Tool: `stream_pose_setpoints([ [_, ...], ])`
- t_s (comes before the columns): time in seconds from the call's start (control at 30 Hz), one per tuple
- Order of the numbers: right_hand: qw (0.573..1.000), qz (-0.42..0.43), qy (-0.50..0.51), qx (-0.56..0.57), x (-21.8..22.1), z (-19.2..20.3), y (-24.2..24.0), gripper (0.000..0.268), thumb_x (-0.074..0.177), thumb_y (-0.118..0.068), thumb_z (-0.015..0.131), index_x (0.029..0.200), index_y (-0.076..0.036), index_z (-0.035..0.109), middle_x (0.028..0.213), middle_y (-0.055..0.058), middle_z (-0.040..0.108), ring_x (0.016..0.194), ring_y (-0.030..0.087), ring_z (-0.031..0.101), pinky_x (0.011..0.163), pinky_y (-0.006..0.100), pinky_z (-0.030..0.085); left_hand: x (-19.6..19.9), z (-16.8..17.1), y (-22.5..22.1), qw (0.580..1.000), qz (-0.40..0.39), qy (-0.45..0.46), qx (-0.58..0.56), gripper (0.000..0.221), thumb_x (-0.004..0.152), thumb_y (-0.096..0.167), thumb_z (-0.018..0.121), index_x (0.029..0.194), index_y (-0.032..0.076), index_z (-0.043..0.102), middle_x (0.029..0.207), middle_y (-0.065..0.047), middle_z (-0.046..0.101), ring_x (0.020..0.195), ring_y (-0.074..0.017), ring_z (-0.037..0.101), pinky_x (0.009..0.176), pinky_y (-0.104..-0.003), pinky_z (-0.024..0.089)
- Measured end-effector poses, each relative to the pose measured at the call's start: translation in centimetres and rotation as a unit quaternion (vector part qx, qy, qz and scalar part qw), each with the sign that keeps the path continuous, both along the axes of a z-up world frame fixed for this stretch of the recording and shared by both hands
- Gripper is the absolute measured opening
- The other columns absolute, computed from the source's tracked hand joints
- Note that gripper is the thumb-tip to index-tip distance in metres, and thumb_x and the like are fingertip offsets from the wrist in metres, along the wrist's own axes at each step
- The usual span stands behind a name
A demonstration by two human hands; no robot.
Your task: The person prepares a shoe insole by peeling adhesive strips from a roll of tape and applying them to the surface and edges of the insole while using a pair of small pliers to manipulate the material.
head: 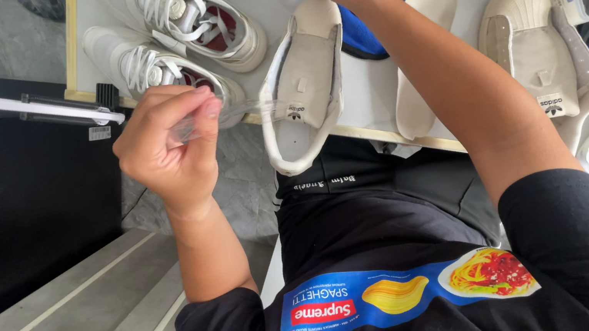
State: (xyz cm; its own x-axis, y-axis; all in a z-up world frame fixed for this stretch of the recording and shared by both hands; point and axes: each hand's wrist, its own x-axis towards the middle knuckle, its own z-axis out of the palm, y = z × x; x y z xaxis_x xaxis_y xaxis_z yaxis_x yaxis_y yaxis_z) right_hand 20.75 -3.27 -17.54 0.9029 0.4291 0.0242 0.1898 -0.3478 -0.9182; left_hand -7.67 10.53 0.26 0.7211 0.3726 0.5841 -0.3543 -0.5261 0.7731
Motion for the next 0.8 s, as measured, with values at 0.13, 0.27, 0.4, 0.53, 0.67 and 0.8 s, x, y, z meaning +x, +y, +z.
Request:
stream_pose_setpoints([
  [0.13,0.997,0.034,-0.070,0.020,-0.7,2.0,-1.3,0.024,0.099,-0.016,0.078,0.089,0.001,0.063,0.075,0.001,0.059,0.068,0.011,0.054,0.061,0.033,0.048,1.3,-0.4,-0.2,1.000,-0.006,0.027,0.001,0.014,0.097,-0.008,0.079,0.107,-0.004,0.070,0.096,-0.013,0.072,0.080,-0.0177,0.070,0.075,-0.025,0.057],
  [0.27,0.995,0.034,-0.093,0.023,-1.5,3.1,-3.3,0.025,0.103,-0.012,0.076,0.086,-0.001,0.060,0.070,-0.001,0.055,0.064,0.011,0.051,0.059,0.032,0.045,1.9,-0.9,-0.4,0.999,-0.014,0.044,-0.007,0.015,0.097,-0.006,0.080,0.109,-0.004,0.071,0.097,-0.013,0.072,0.081,-0.0164,0.070,0.076,-0.024,0.058],
  [0.4,0.994,0.047,-0.097,-0.011,-2.1,3.5,-5.2,0.032,0.095,-0.009,0.080,0.082,0.000,0.052,0.070,0.003,0.051,0.065,0.013,0.048,0.060,0.031,0.042,1.9,-1.2,-0.5,0.999,-0.008,0.050,0.006,0.015,0.097,-0.005,0.081,0.108,-0.003,0.072,0.097,-0.013,0.072,0.082,-0.0165,0.070,0.077,-0.024,0.057],
  [0.53,0.985,-0.011,-0.151,-0.078,-2.0,3.2,-5.4,0.013,0.086,-0.005,0.073,0.090,-0.001,0.061,0.077,0.011,0.060,0.070,0.025,0.058,0.063,0.040,0.047,1.9,-1.1,-0.8,0.999,-0.010,0.052,0.004,0.015,0.097,-0.004,0.081,0.108,-0.003,0.071,0.097,-0.013,0.073,0.081,-0.0158,0.070,0.077,-0.024,0.056],
  [0.67,0.952,-0.055,-0.212,-0.214,-1.5,2.5,-6.5,0.012,0.080,-0.006,0.069,0.092,-0.003,0.067,0.087,0.017,0.070,0.079,0.039,0.066,0.065,0.050,0.051,1.7,-0.9,-1.1,0.998,-0.002,0.061,-0.013,0.014,0.098,-0.002,0.080,0.109,-0.003,0.072,0.096,-0.012,0.073,0.082,-0.0153,0.072,0.078,-0.024,0.058],
  [0.8,0.953,-0.017,-0.165,-0.253,-0.5,1.6,-6.8,0.013,0.082,-0.003,0.063,0.093,-0.006,0.067,0.091,0.016,0.071,0.085,0.040,0.067,0.069,0.051,0.052,2.1,-0.8,-1.6,0.997,-0.003,0.076,-0.002,0.015,0.098,0.000,0.079,0.111,-0.003,0.072,0.100,-0.012,0.075,0.089,-0.0165,0.074,0.079,-0.025,0.059],
])
